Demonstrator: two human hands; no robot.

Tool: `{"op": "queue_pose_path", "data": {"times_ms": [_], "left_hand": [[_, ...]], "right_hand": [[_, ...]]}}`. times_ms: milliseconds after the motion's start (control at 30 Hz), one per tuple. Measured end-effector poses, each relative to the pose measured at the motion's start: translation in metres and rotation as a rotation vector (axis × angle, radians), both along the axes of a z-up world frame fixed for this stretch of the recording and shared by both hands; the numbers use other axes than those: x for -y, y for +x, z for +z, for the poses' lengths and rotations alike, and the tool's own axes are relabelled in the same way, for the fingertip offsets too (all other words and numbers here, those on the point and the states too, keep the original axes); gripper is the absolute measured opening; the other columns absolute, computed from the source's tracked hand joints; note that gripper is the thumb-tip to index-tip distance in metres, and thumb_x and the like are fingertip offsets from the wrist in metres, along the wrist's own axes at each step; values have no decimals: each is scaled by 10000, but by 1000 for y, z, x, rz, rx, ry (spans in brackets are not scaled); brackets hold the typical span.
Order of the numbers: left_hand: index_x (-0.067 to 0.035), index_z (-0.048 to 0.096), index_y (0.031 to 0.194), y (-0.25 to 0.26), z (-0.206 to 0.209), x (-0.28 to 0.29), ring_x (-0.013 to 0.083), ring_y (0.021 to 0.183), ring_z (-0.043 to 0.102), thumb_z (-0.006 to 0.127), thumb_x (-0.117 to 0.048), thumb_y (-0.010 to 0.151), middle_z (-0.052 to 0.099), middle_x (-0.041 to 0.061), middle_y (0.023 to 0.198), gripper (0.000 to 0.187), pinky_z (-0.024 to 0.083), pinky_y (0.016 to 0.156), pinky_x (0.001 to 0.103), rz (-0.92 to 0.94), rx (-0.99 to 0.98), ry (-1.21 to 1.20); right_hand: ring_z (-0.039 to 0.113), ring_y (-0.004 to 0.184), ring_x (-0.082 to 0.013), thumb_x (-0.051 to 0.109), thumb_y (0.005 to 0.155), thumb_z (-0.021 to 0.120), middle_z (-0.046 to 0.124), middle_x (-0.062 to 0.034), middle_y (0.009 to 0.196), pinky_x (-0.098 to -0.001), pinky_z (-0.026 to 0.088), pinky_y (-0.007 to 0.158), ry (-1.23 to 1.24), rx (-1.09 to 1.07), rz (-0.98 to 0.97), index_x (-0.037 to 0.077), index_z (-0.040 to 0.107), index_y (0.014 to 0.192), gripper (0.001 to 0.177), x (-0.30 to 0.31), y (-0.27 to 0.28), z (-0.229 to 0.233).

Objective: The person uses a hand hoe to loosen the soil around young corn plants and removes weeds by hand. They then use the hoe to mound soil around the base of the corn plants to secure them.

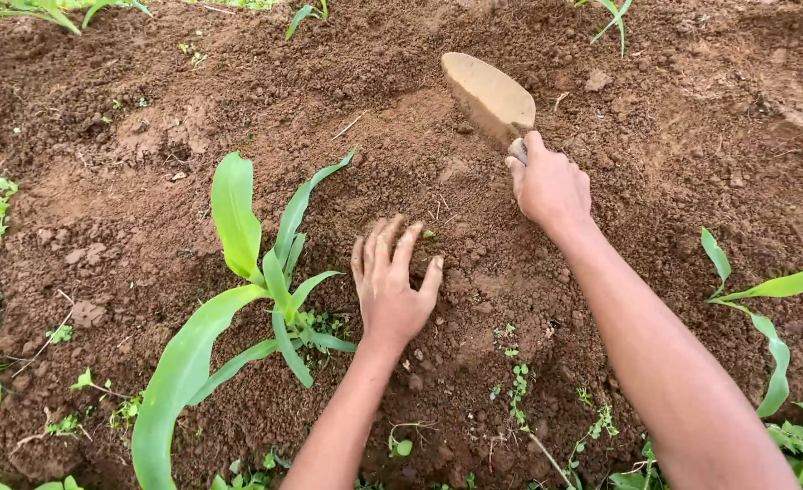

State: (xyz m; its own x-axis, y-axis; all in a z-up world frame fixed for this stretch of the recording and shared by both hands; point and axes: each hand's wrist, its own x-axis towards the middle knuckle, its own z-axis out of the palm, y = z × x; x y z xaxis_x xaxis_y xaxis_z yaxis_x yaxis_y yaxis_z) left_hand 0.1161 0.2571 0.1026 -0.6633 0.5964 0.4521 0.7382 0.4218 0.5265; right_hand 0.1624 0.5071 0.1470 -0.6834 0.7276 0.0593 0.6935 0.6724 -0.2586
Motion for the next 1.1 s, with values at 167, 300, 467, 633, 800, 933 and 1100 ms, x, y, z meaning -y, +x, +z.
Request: {"op": "queue_pose_path", "data": {"times_ms": [167,300,467,633,800,933,1100], "left_hand": [[-139,603,1368,-9,-13,-8,346,1440,391,677,-453,890,503,165,1486,576,139,1215,555,178,109,-51],[-115,616,1355,-7,-8,-6,332,1410,437,669,-441,885,541,174,1454,574,116,1227,538,179,176,-39],[-123,582,1393,-9,-15,-8,323,1393,456,682,-436,869,541,165,1454,618,133,1225,526,192,145,-3],[-117,452,1506,-9,-8,-6,334,1449,398,612,-440,913,448,183,1545,694,145,1234,530,198,225,-8],[-70,220,1604,-9,-5,1,419,1496,269,413,-408,1029,271,250,1622,694,204,1208,600,219,350,243],[-59,251,1592,-10,-4,4,443,1485,281,379,-402,1048,291,265,1605,656,226,1194,609,194,316,274],[-91,326,1573,-14,-11,2,423,1485,291,479,-416,1022,319,229,1601,657,238,1184,615,221,348,245]], "right_hand": [[691,786,-407,254,1094,457,703,-287,897,-501,552,671,-302,-162,-46,9,544,1301,332,6,-19,-5],[605,515,-217,165,1081,445,673,-170,763,-349,529,413,-508,-210,-39,-69,514,1340,355,12,-23,-9],[653,562,-264,141,1071,445,699,-288,907,-398,568,470,-427,-92,62,-106,499,1363,387,75,-1,23],[734,897,-498,248,1051,456,715,-333,984,-634,588,759,-200,141,201,-29,514,1328,396,101,22,16],[768,760,-393,264,1053,430,736,-208,823,-528,624,692,159,347,331,80,500,1112,206,154,60,71],[764,739,-411,319,1077,377,718,-206,848,-551,618,692,176,296,330,99,453,1157,247,139,40,73],[731,896,-508,331,1087,459,714,-285,933,-612,578,803,54,78,129,71,483,1193,282,66,-25,50]]}}
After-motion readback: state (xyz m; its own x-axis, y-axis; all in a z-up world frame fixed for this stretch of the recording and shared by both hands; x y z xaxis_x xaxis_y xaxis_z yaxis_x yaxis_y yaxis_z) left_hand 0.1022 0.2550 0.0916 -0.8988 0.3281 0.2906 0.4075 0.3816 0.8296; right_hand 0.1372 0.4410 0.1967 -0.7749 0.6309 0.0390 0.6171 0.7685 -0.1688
